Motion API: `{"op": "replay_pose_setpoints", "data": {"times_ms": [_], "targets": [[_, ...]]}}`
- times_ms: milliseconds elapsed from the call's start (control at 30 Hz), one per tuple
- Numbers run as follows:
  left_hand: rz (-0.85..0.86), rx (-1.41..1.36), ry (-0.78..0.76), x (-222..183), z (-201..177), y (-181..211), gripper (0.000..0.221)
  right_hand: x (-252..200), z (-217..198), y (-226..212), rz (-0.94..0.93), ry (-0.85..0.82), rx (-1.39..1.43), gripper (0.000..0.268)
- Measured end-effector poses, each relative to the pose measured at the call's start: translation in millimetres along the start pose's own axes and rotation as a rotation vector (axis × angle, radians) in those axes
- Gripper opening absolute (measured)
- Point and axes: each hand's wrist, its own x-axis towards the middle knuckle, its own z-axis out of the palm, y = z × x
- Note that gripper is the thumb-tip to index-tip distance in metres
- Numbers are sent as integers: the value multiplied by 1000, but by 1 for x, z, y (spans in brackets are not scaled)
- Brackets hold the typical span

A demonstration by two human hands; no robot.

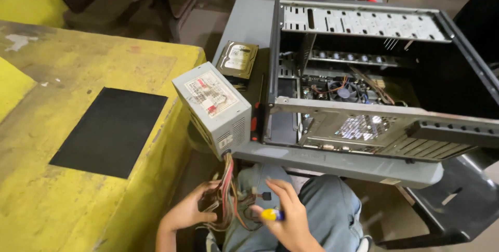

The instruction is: Dusting a computer power supply unit and its cables using a paintbrush.

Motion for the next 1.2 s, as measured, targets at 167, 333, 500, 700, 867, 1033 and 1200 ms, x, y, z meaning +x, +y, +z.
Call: {"op": "replay_pose_setpoints", "data": {"times_ms": [167,333,500,700,867,1033,1200], "targets": [[30,-271,172,18,45,0,37,-58,-14,56,345,-41,-19,57],[184,-564,410,32,103,-69,31,-70,-15,60,281,-199,36,100],[-156,-1121,707,35,158,-71,36,-110,11,81,317,-584,84,121],[-124,-1097,742,40,182,-32,27,-113,14,82,383,-423,-22,115],[271,-1049,549,29,189,3,44,-100,-24,69,425,-444,-90,97],[72,-638,607,2,203,27,46,-76,-62,51,532,-193,96,61],[377,-247,691,-16,192,21,42,-73,-72,58,775,-38,273,28]]}}
